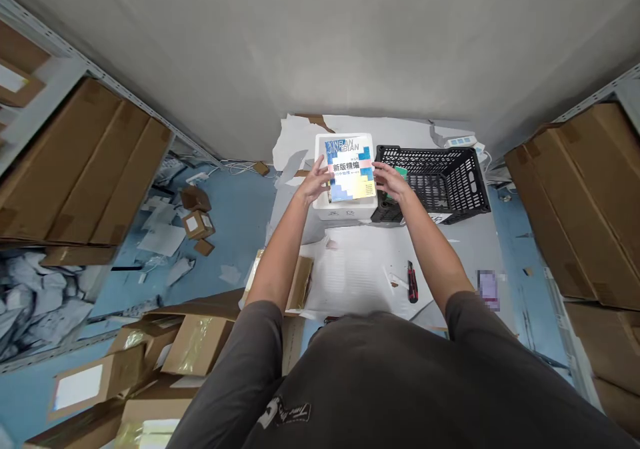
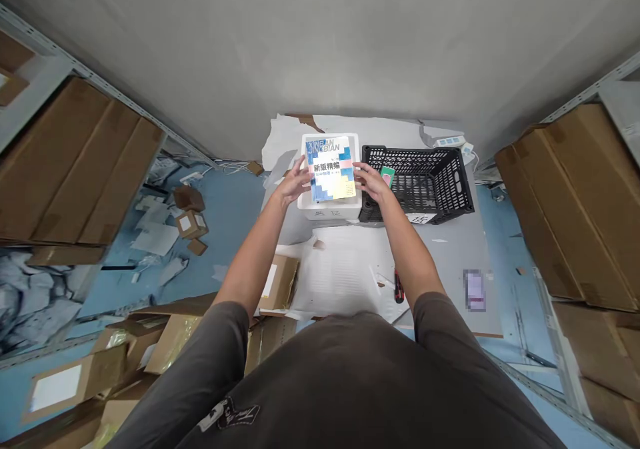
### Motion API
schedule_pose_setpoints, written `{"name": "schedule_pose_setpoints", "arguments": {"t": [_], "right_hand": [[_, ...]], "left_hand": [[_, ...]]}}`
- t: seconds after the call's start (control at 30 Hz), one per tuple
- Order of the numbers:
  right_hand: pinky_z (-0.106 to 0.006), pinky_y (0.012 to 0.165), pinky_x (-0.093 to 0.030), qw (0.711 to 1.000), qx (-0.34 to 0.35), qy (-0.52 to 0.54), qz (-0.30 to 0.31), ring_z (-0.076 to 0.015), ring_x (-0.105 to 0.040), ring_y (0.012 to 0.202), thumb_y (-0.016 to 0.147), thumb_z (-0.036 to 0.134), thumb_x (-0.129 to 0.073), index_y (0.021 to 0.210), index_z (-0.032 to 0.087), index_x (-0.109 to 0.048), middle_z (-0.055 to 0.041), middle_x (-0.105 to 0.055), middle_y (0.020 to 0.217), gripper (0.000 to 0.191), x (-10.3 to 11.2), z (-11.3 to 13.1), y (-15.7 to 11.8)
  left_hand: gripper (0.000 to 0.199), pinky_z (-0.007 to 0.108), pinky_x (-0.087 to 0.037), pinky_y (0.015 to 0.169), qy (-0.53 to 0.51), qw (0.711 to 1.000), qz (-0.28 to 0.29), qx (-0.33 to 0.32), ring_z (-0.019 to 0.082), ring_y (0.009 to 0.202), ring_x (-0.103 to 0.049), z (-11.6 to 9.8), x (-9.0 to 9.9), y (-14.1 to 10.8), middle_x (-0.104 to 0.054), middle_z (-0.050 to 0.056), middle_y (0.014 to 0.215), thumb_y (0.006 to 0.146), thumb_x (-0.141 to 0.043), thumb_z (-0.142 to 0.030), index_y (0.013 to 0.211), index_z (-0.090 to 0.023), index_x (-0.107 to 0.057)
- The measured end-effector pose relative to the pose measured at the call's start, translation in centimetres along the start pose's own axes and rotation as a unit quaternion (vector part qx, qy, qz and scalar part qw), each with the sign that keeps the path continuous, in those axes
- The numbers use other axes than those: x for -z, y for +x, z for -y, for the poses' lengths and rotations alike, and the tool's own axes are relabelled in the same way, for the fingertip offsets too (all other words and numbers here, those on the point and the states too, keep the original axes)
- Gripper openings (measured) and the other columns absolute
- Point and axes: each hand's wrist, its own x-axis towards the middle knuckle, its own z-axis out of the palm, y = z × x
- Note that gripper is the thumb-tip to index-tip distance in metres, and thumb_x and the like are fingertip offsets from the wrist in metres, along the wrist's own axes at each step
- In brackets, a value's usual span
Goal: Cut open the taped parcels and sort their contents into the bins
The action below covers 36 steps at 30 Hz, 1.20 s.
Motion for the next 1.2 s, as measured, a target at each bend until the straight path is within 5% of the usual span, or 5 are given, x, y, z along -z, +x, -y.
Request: {"name": "schedule_pose_setpoints", "arguments": {"t": [0.17,0.33,0.73,0.97,1.2], "right_hand": [[-0.054,0.109,-0.061,0.999,0.024,-0.032,-0.017,-0.0289,-0.072,0.133,0.087,0.069,-0.084,0.133,0.038,-0.070,-0.0036,-0.080,0.136,0.057,1.5,-0.1,-1.8],[-0.055,0.112,-0.061,0.999,0.045,-0.002,0.020,-0.0304,-0.069,0.141,0.092,0.076,-0.076,0.137,0.038,-0.069,-0.0054,-0.079,0.141,0.059,-0.8,-4.2,-9.0],[-0.053,0.115,-0.058,0.983,-0.068,-0.109,-0.134,-0.0321,-0.062,0.145,0.088,0.073,-0.076,0.152,0.040,-0.063,-0.0069,-0.065,0.160,0.073,-3.6,-27.5,-25.9],[-0.059,0.133,-0.038,0.919,-0.122,-0.321,-0.194,-0.0381,-0.047,0.155,0.073,0.051,-0.086,0.151,0.023,-0.067,-0.0182,-0.054,0.164,0.085,-2.3,-38.1,-26.7],[-0.036,0.086,-0.061,0.980,-0.127,-0.107,-0.112,-0.0224,-0.067,0.098,0.069,0.065,-0.079,0.130,0.029,-0.071,-0.0001,-0.071,0.102,0.071,-7.3,-36.6,-28.3]], "left_hand": [[0.097,0.055,-0.051,0.120,0.064,0.996,-0.057,-0.012,0.033,0.157,-0.054,1.5,2.1,-1.6,-0.053,0.014,0.173,0.095,-0.083,-0.046,0.179,-0.043,-0.034],[0.091,0.047,-0.059,0.109,0.112,0.994,0.005,0.015,0.030,0.131,-0.071,10.4,0.4,-9.4,-0.064,0.018,0.159,0.089,-0.086,-0.044,0.172,-0.029,-0.051],[0.087,0.060,-0.036,0.131,0.421,0.899,0.015,0.118,0.047,0.164,-0.034,33.6,-3.7,-24.5,-0.042,0.021,0.177,0.087,-0.084,-0.020,0.169,-0.021,-0.054],[0.046,0.057,-0.041,0.122,0.417,0.906,-0.016,0.070,0.042,0.140,-0.050,38.0,-5.1,-26.3,-0.069,0.022,0.136,0.100,-0.049,-0.007,0.130,-0.020,-0.082],[0.031,0.048,-0.050,0.119,0.273,0.962,0.003,0.017,0.032,0.122,-0.070,36.7,-9.4,-29.7,-0.081,0.013,0.120,0.100,-0.060,-0.013,0.109,-0.020,-0.088]]}}
